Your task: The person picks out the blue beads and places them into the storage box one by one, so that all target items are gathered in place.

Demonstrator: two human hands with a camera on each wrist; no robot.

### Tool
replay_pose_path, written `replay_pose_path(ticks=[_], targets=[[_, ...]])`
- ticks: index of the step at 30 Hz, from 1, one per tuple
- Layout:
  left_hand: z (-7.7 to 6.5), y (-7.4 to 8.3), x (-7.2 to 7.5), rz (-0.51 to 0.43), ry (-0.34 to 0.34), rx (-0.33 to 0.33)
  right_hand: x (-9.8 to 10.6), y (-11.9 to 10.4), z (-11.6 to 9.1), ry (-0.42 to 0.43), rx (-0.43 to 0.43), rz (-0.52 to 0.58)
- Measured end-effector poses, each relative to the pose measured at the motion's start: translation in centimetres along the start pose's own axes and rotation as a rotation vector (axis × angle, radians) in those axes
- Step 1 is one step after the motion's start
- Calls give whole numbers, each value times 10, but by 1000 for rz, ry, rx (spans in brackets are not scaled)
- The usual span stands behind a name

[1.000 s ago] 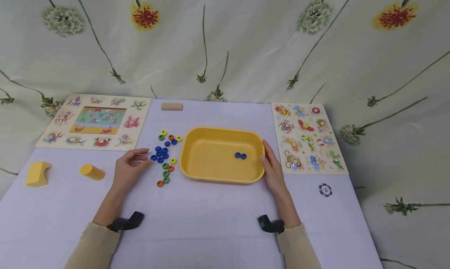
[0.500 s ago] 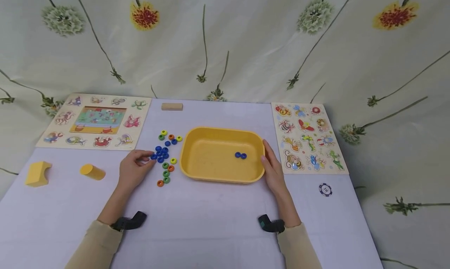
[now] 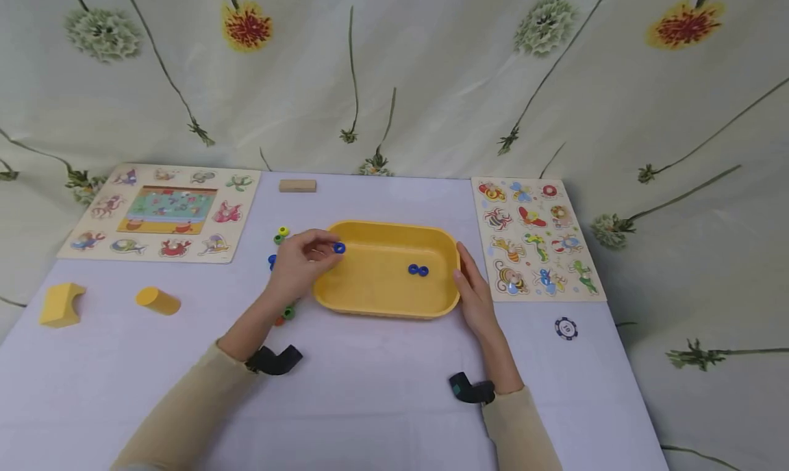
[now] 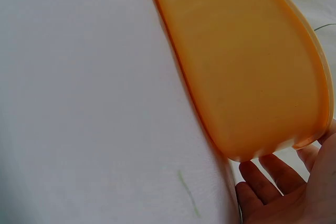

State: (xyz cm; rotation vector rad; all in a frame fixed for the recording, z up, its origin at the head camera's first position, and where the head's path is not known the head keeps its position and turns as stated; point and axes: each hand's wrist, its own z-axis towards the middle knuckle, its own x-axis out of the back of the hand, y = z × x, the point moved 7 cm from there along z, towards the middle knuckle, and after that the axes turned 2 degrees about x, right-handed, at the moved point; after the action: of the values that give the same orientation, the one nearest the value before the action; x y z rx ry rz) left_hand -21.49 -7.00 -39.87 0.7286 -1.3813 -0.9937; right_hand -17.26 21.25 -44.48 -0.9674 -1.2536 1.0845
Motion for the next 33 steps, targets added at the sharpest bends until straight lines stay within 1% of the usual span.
replay_pose_path(ticks=[2,3,5,7,9,11,15,20,25,27,29,31,33], targets=[[11,5,-28,-8,-97,24,0,-1,0,1,4,1],[17,6,-41,-12,-144,45,0,-2,0,2,7,2],[27,3,-64,-9,-222,81,-1,-2,-1,2,13,8],[36,-3,-83,-12,-274,116,-2,-3,-1,1,15,7],[42,-8,-97,8,-309,138,-3,-3,-1,-3,14,3],[47,-12,-108,47,-334,144,-4,-3,-1,-7,14,-3],[50,-13,-124,137,-386,125,-2,-3,-1,-1,13,-12],[51,-10,-135,190,-422,70,0,-5,-1,4,22,-19],[49,-4,-136,247,-420,21,1,-5,0,2,22,-21],[47,-1,-132,270,-406,14,1,-4,0,2,18,-20],[42,5,-126,264,-387,5,1,-4,0,1,14,-19],[34,13,-116,245,-350,-34,0,-4,-1,0,17,-20],[24,25,-103,193,-307,-95,0,-5,-1,0,22,-23]])
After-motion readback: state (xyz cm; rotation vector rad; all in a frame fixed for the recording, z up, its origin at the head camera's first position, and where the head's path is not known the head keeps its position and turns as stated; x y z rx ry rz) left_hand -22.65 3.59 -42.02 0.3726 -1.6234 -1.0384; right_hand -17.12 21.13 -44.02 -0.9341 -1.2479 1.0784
